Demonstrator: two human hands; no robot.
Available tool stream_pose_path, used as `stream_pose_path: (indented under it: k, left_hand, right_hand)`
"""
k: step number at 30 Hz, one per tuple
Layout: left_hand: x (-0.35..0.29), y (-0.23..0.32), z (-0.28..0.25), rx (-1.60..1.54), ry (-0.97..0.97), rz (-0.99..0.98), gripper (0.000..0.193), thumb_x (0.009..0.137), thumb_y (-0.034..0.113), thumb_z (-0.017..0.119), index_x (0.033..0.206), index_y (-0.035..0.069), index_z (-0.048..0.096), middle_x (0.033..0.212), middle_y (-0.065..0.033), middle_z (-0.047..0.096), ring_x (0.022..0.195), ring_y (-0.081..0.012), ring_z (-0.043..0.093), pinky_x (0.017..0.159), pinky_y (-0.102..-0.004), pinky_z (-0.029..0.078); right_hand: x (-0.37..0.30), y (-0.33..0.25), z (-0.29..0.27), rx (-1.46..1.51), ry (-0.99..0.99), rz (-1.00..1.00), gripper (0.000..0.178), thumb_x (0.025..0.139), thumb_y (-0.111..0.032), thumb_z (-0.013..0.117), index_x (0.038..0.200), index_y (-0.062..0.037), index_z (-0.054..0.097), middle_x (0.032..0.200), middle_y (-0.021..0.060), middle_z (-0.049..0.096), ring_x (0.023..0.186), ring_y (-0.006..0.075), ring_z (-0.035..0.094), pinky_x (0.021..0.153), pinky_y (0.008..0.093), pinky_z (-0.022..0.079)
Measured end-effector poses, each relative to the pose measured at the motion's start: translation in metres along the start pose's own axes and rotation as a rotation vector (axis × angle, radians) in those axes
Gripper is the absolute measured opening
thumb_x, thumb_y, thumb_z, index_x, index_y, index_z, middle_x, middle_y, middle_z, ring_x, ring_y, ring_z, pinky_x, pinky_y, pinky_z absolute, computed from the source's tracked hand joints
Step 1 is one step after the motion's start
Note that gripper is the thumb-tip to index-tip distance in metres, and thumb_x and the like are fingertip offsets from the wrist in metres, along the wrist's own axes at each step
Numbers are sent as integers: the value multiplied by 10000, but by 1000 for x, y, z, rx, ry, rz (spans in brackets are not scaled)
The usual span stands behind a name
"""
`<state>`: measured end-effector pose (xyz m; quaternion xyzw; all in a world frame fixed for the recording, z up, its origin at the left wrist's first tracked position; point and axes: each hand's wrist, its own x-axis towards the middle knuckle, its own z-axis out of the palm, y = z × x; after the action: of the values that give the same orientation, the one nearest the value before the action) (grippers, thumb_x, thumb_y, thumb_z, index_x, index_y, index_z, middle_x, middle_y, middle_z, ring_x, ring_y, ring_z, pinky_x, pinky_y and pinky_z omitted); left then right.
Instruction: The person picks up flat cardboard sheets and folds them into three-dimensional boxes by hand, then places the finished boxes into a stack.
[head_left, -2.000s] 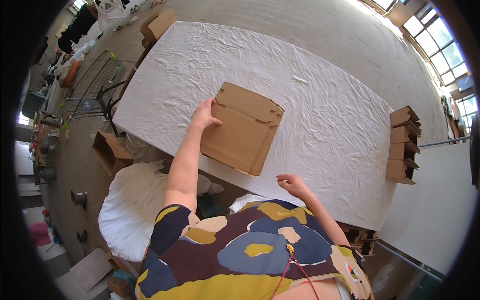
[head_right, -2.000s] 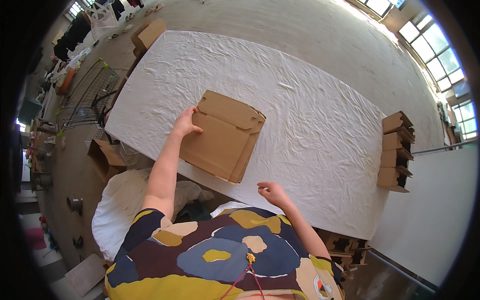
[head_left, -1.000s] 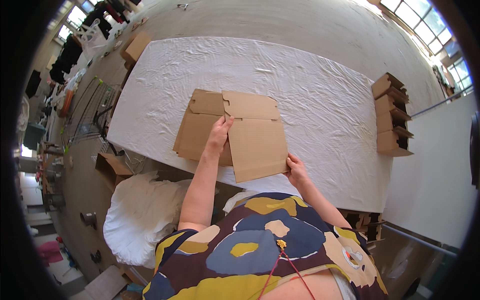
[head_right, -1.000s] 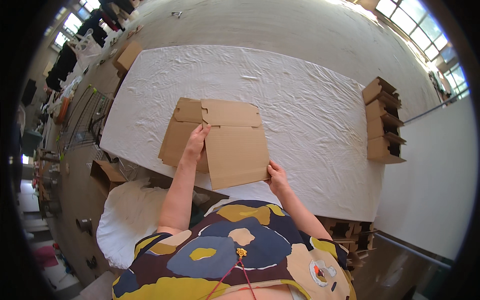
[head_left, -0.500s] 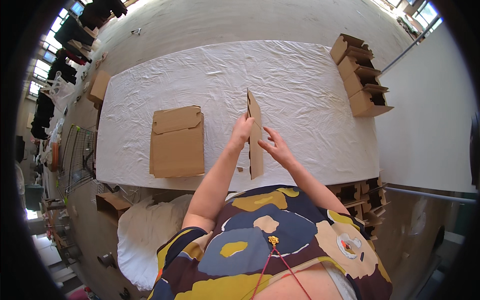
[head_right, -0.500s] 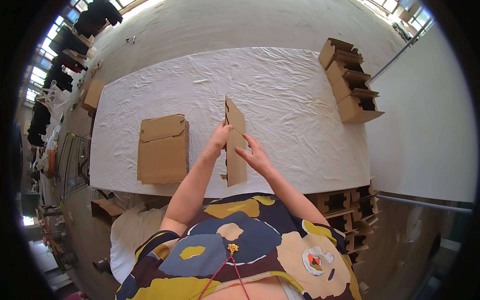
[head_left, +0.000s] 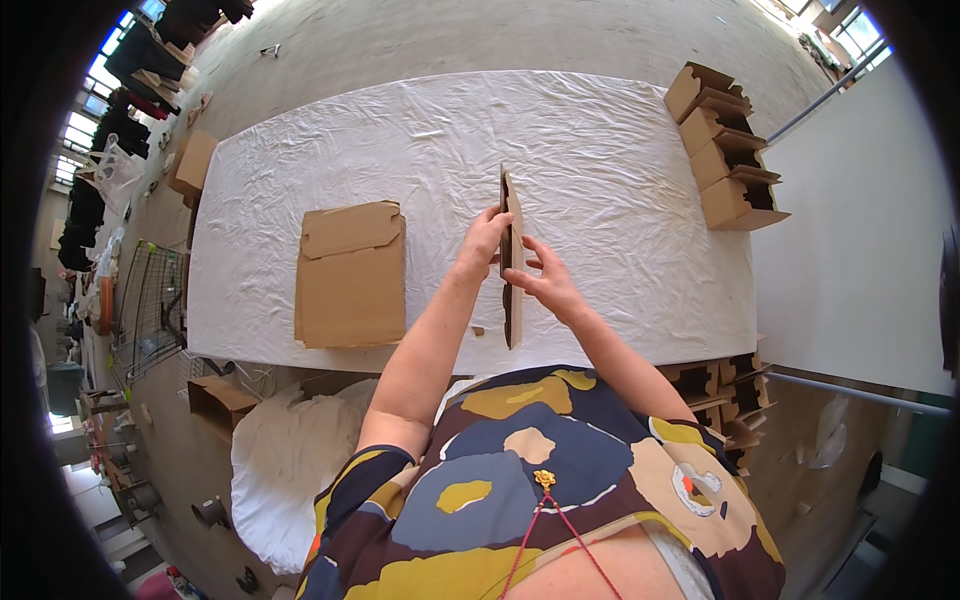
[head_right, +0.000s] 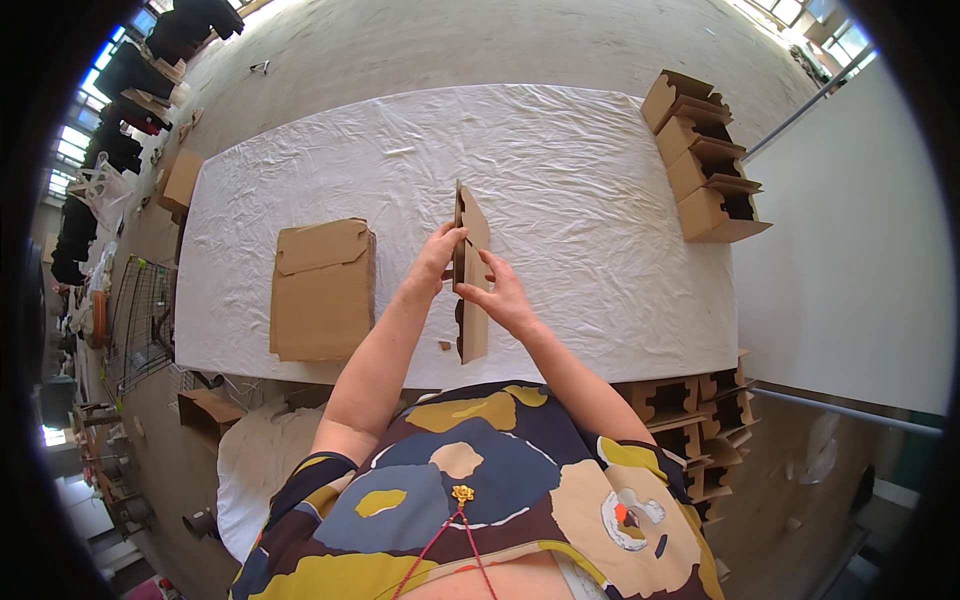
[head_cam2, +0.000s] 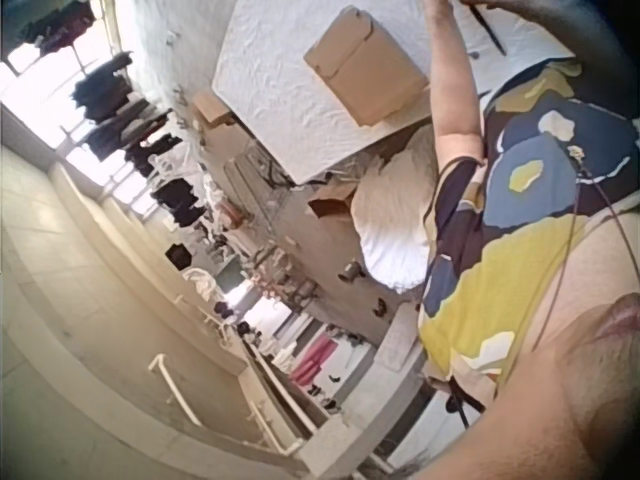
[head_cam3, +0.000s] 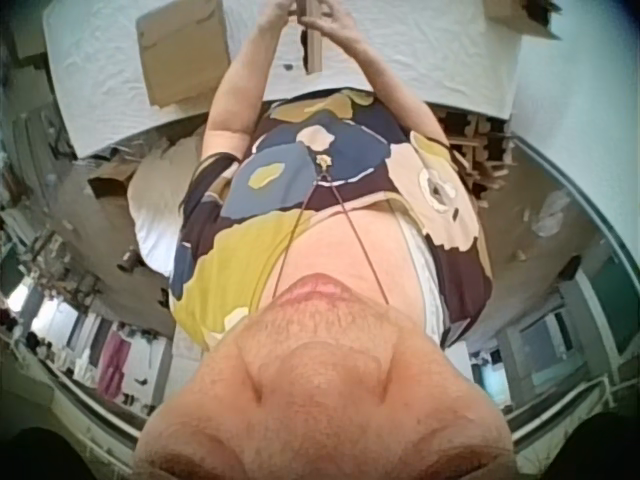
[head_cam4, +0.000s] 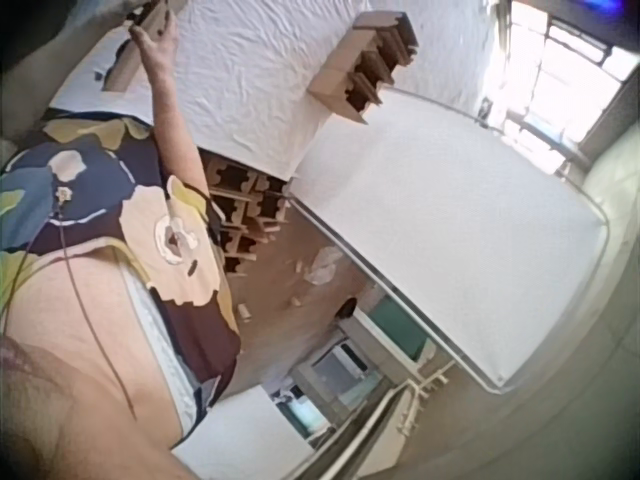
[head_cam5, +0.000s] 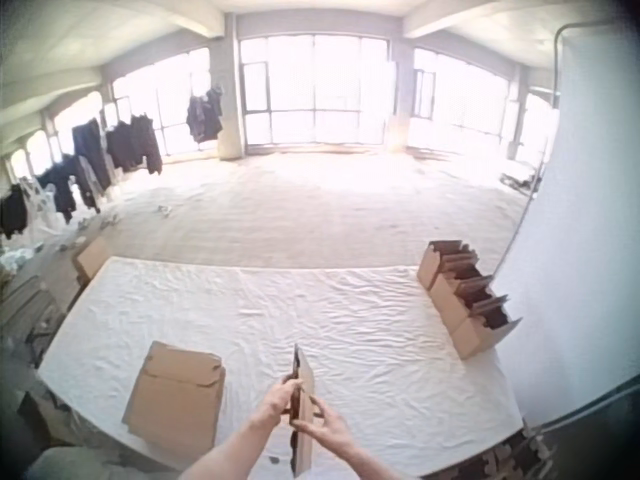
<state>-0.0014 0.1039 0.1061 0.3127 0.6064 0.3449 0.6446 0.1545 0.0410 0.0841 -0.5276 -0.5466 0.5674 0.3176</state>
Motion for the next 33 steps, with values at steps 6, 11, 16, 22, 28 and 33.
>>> stream_pose_path:
  k: [6, 11, 16, 22, 28, 33]
  left_hand:
    - [-2, -8, -12, 661, 78, 516, 585, 765, 144, 634, 1333, 26, 556, 1108, -190, 652, 1085, -297, 618, 925, -419, 515]
    - [-25, 1, -9, 781, 45, 534, 687, 722, 76, 614, 1392, 26, 474, 1211, -230, 567, 1121, -423, 575, 969, -482, 477]
    - [-54, 6, -22, 821, 63, 606, 674, 723, 57, 583, 1388, 23, 478, 1220, -212, 545, 1111, -423, 575, 946, -483, 487]
    - [-86, -12, -37, 912, 2, 589, 683, 732, 70, 591, 1401, 28, 459, 1316, -194, 532, 1146, -422, 578, 967, -500, 488]
    - [-78, -29, -39, 869, 66, 420, 755, 741, 51, 569, 1472, 68, 384, 1414, -182, 491, 1194, -423, 559, 985, -498, 485]
    - [-81, -20, -41, 728, 87, 506, 866, 718, 25, 544, 1533, 22, 253, 1437, -240, 435, 1350, -409, 415, 1120, -426, 375]
  right_hand:
    - [4, -5, -1, -243, 169, -227, 707, 783, -77, 659, 1449, -1, 434, 1366, 181, 557, 1205, 299, 593, 916, 386, 556]
    - [-5, -35, 5, -598, 344, -163, 603, 785, -61, 564, 1378, 13, 481, 1158, 288, 638, 1049, 454, 633, 905, 503, 520]
    - [1, -46, -25, -644, 343, 8, 524, 813, -94, 539, 1319, 36, 506, 923, 317, 684, 914, 511, 656, 882, 572, 500]
    - [18, -44, -42, -645, 387, 3, 400, 826, -104, 533, 1199, 39, 557, 971, 328, 679, 947, 507, 652, 872, 576, 498]
    - [32, -42, -19, -715, 370, 93, 402, 853, -137, 531, 1236, -16, 545, 1003, 313, 684, 974, 502, 654, 882, 582, 496]
    - [40, -52, -15, -745, 298, 75, 390, 868, -148, 521, 1245, -47, 548, 1009, 293, 691, 977, 493, 658, 888, 581, 496]
